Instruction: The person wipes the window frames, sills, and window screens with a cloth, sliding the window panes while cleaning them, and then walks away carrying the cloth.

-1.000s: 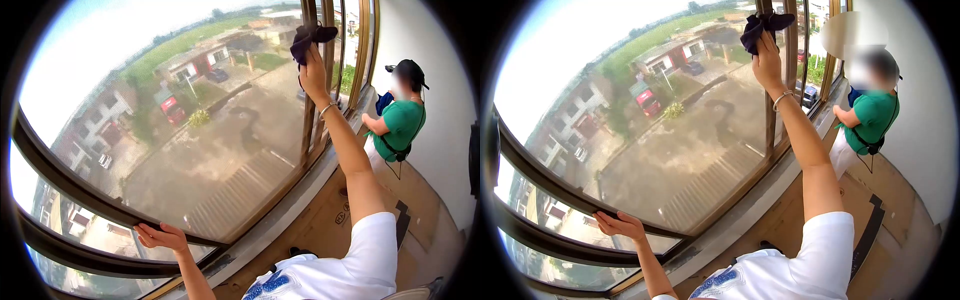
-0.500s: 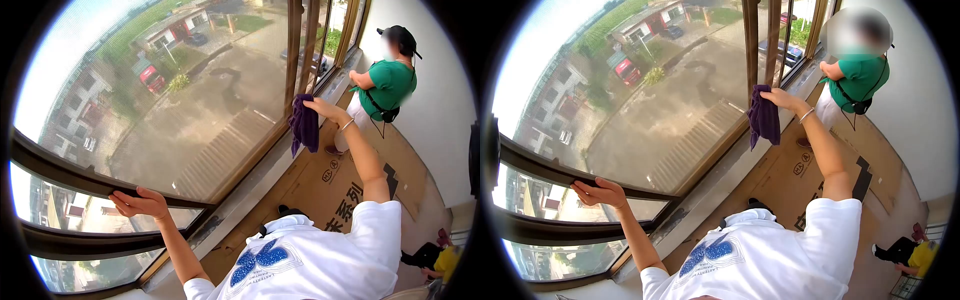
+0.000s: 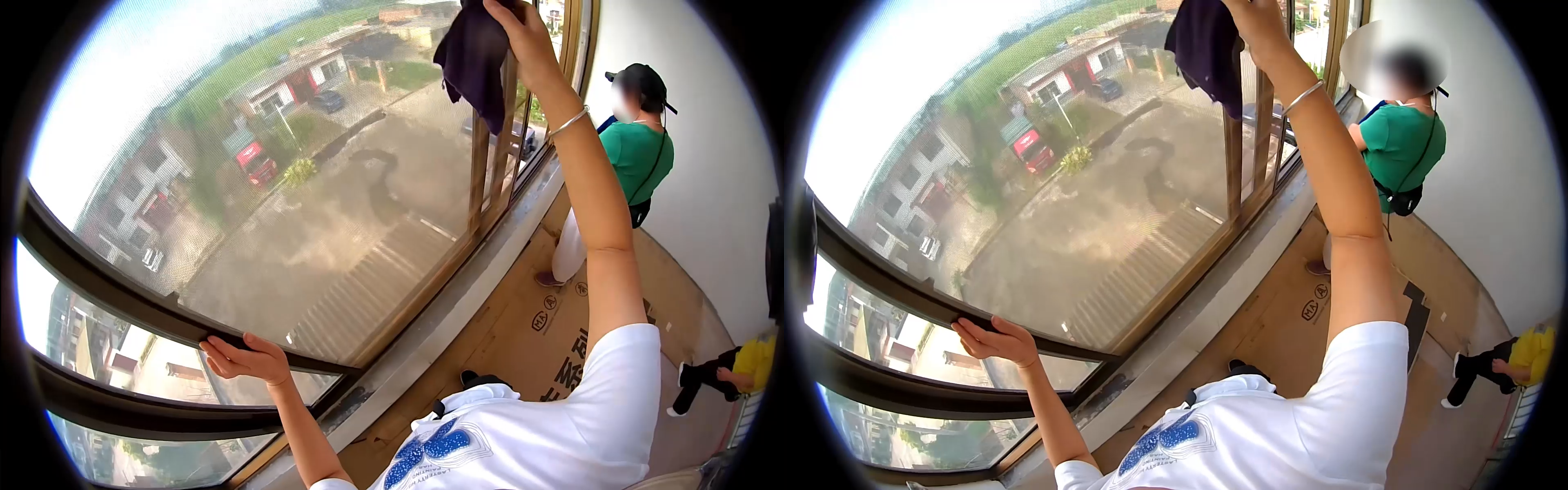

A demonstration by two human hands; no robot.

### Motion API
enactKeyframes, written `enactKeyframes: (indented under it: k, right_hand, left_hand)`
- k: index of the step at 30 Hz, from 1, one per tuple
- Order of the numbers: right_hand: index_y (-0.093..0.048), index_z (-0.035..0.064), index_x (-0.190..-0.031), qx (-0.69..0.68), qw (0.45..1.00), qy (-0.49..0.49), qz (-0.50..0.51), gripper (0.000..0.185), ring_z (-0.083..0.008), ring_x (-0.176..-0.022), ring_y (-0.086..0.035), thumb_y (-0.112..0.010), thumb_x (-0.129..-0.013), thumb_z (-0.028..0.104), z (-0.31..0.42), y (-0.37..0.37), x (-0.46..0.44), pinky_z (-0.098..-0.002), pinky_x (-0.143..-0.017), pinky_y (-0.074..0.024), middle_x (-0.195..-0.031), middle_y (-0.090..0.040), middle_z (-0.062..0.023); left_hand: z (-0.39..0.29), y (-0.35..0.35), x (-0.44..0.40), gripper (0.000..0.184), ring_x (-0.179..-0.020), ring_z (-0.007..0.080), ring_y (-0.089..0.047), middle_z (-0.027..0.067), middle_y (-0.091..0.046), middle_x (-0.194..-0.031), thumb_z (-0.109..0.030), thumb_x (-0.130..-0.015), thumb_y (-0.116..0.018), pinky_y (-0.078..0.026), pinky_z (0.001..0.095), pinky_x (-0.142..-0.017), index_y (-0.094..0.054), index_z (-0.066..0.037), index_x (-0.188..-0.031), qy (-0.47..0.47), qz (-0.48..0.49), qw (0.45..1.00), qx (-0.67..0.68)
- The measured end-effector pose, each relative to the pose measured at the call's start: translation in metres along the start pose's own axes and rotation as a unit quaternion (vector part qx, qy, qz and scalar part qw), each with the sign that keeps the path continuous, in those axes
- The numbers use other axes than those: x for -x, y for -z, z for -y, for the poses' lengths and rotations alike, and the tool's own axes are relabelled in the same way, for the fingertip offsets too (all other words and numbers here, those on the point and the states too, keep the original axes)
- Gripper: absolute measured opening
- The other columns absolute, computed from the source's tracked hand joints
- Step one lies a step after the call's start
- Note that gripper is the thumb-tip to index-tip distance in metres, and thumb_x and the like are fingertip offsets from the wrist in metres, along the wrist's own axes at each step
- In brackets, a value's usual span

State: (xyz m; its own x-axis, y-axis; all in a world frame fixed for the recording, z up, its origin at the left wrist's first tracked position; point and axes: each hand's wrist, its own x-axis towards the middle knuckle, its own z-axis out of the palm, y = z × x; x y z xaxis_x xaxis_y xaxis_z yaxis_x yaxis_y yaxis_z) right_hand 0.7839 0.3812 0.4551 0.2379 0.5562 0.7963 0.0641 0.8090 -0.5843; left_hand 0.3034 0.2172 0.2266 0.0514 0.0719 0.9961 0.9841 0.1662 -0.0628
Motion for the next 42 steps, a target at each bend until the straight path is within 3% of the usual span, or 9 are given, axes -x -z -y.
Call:
enactKeyframes:
  k: [2, 5, 9, 10, 12, 20, 24, 34, 42]
  right_hand:
    - [-0.042, -0.0034, -0.133, -0.098, 0.992, 0.007, 0.083, 0.05, -0.0356, -0.121, -0.046, -0.052, -0.093, 0.024, 0.014, -0.029, -0.03, -0.0403, -0.101, -0.0378, -0.133, -0.046, -0.0232]
    - [-0.032, -0.002, -0.142, 0.315, 0.931, 0.181, -0.027, 0.075, -0.037, -0.139, -0.016, -0.047, -0.091, 0.05, -0.039, -0.066, -0.053, -0.0466, -0.113, -0.0122, -0.147, -0.024, -0.0225]
    - [-0.042, -0.0077, -0.13, 0.316, 0.891, 0.287, -0.157, 0.045, -0.0415, -0.126, -0.031, -0.044, -0.096, 0.022, -0.06, -0.105, -0.042, -0.0495, -0.107, -0.0227, -0.137, -0.035, -0.0276]
    - [-0.047, -0.0063, -0.125, 0.511, 0.696, 0.472, -0.176, 0.037, -0.0407, -0.118, -0.038, -0.048, -0.094, 0.016, -0.066, -0.11, -0.038, -0.0501, -0.102, -0.0286, -0.127, -0.042, -0.0262]
    - [-0.056, -0.0034, -0.105, 0.26, 0.855, 0.423, -0.151, 0.02, -0.0376, -0.105, -0.047, -0.053, -0.089, 0.008, -0.004, -0.156, 0.01, -0.0474, -0.09, -0.0369, -0.111, -0.05, -0.0218]
    - [-0.062, 0.0244, -0.099, 0.114, 0.784, 0.589, 0.161, 0.022, -0.0159, -0.107, -0.048, -0.061, -0.079, 0.015, 0.036, -0.27, 0.152, -0.0283, -0.083, -0.045, -0.104, -0.049, 0.0037]
    - [-0.063, 0.0247, -0.098, 0.246, 0.704, 0.655, 0.12, 0.021, -0.0148, -0.103, -0.049, -0.062, -0.079, 0.015, 0.034, -0.252, 0.112, -0.0281, -0.081, -0.044, -0.104, -0.049, 0.0043]
    - [-0.066, 0.0127, -0.111, 0.528, 0.754, 0.245, -0.304, 0.027, -0.0336, -0.099, -0.054, -0.059, -0.086, 0.021, -0.085, -0.041, -0.142, -0.042, -0.088, -0.043, -0.111, -0.059, -0.0133]
    - [-0.063, 0.0015, -0.1, 0.266, 0.812, 0.505, -0.123, 0.016, -0.0314, -0.085, -0.052, -0.056, -0.087, 0.007, 0.067, -0.215, -0.079, -0.0419, -0.073, -0.0415, -0.097, -0.055, -0.0143]
  left_hand:
    - [-0.002, 0.002, -0.001, 0.051, -0.13, 0.0294, -0.027, 0.0184, -0.028, -0.144, -0.026, -0.1, -0.036, -0.022, 0.0473, -0.106, -0.032, 0.008, -0.138, 0.011, 0.001, 1.0, -0.002]
    - [0.0, 0.001, 0.0, 0.051, -0.13, 0.0302, -0.028, 0.0191, -0.028, -0.143, -0.025, -0.1, -0.036, -0.023, 0.0475, -0.106, -0.033, 0.008, -0.137, 0.008, -0.003, 1.0, -0.006]
    - [-0.002, 0.001, 0.001, 0.049, -0.128, 0.0315, -0.03, 0.0206, -0.03, -0.143, -0.024, -0.099, -0.037, -0.025, 0.0481, -0.105, -0.035, 0.009, -0.136, 0.007, -0.005, 1.0, 0.009]
    - [-0.002, 0.0, 0.001, 0.049, -0.128, 0.032, -0.031, 0.0211, -0.03, -0.142, -0.024, -0.099, -0.038, -0.025, 0.0484, -0.105, -0.035, 0.009, -0.135, 0.008, -0.004, 1.0, 0.009]
    - [-0.001, -0.001, 0.002, 0.048, -0.127, 0.0326, -0.032, 0.0218, -0.031, -0.142, -0.023, -0.099, -0.038, -0.026, 0.0487, -0.105, -0.036, 0.009, -0.135, 0.01, -0.01, 1.0, 0.008]
    - [-0.002, 0.003, 0.003, 0.048, -0.127, 0.0322, -0.032, 0.0215, -0.032, -0.141, -0.023, -0.099, -0.038, -0.024, 0.0487, -0.106, -0.037, 0.009, -0.135, 0.01, 0.005, 1.0, -0.027]
    - [0.0, 0.004, 0.004, 0.048, -0.129, 0.0315, -0.03, 0.0216, -0.033, -0.141, -0.024, -0.099, -0.038, -0.021, 0.0489, -0.107, -0.037, 0.009, -0.135, -0.001, 0.006, 0.999, -0.037]
    - [0.001, 0.0, 0.011, 0.049, -0.13, 0.0318, -0.029, 0.0217, -0.031, -0.142, -0.024, -0.099, -0.037, -0.021, 0.0487, -0.107, -0.037, 0.01, -0.134, 0.014, 0.01, 1.0, -0.017]
    - [0.002, -0.006, 0.012, 0.048, -0.127, 0.0304, -0.035, 0.023, -0.04, -0.137, -0.025, -0.097, -0.039, -0.019, 0.0469, -0.107, -0.043, 0.009, -0.131, 0.022, 0.005, 1.0, -0.017]
